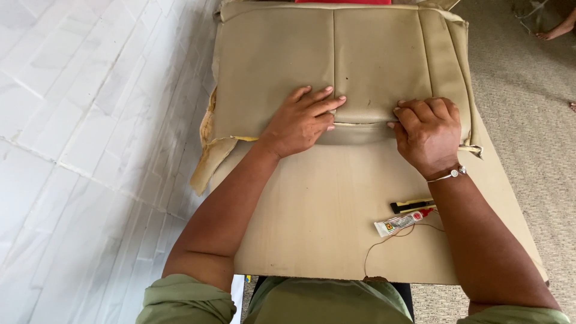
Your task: Applying adhesive to the edges of a leather cover and bonding it to foam padding to assemble a cushion.
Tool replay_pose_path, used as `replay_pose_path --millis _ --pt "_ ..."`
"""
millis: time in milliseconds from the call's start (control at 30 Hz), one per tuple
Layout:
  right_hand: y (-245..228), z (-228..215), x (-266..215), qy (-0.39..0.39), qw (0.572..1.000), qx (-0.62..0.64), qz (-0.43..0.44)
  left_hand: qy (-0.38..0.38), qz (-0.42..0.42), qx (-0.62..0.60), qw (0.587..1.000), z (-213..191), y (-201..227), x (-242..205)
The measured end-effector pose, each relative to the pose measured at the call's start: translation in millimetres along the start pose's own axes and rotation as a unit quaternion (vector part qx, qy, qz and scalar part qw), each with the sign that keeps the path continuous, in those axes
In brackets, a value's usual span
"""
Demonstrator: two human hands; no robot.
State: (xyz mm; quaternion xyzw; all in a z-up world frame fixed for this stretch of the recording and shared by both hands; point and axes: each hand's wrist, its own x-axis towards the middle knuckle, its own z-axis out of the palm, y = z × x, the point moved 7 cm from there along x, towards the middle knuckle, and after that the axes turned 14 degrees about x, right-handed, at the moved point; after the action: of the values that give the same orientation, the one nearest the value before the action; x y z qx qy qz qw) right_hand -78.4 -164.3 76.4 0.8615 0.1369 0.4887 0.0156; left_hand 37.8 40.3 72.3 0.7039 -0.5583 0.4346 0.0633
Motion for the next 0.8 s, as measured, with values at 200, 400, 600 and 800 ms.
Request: replay_pose_path --millis 200,400,600,800 --pt "0.3 -2.5 -1.9 0.005 1.0 0.01 0.002 0.003 -0.013 0.016 1.0 1.2 3.0 -0.4" --pt "-0.9 -2.7 -1.1 -0.004 1.0 0.018 0.006 -0.002 -0.013 -0.001 1.0 -2.5 2.0 0.0" --pt "-2.3 -5.6 -0.9 -0.007 1.0 0.011 -0.004 -0.007 -0.015 -0.016 1.0 -10.9 2.8 3.3" --pt "-3.1 -8.3 -3.5 -0.005 1.0 0.016 -0.011 -0.006 -0.03 -0.026 0.999 -15.2 6.7 4.2"
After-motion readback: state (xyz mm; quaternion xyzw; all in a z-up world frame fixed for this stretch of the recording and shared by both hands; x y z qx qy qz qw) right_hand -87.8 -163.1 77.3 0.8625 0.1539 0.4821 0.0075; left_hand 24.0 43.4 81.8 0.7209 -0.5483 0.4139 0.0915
